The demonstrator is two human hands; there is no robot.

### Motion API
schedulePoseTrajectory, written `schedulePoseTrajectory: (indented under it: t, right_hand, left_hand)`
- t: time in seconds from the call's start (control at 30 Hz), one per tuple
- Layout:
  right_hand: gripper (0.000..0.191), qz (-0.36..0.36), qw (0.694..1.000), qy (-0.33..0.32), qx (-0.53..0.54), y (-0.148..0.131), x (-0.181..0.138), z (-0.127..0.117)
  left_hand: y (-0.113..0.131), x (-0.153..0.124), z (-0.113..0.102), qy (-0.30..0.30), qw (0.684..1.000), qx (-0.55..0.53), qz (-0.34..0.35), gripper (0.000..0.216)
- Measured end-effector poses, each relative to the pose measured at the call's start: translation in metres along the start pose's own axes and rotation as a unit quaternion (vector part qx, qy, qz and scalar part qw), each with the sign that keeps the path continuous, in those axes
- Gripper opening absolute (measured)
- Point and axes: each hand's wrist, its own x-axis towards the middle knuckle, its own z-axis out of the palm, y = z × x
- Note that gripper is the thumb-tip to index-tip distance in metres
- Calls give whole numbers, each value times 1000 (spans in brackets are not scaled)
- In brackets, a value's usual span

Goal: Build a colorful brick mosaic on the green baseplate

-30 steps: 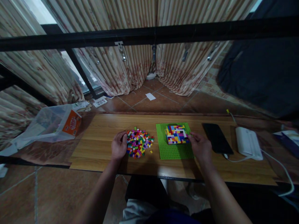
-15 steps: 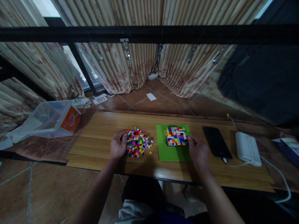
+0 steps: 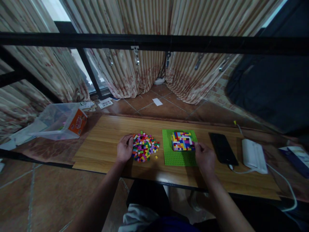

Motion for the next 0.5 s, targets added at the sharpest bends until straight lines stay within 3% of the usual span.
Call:
schedulePoseTrajectory:
  t: [0.07,0.13,0.2,0.33,0.5]
  right_hand:
    - [52,-9,999,49,3,-9,-8,-3]
    - [45,-44,996,57,47,-24,-21,-4]
    - [37,-102,989,4,107,-43,-38,0]
    - [25,-181,964,-153,123,-77,-74,21]
    - [17,-202,954,-224,7,-101,-92,48]
  left_hand:
    - [2,0,-1,3,1000,-1,3,33]
    - [5,-1,-1,8,1000,-1,5,31]
    - [6,-1,-1,10,1000,1,3,30]
    - [6,-1,1,11,1000,2,0,28]
    - [4,-1,2,14,1000,1,2,27]
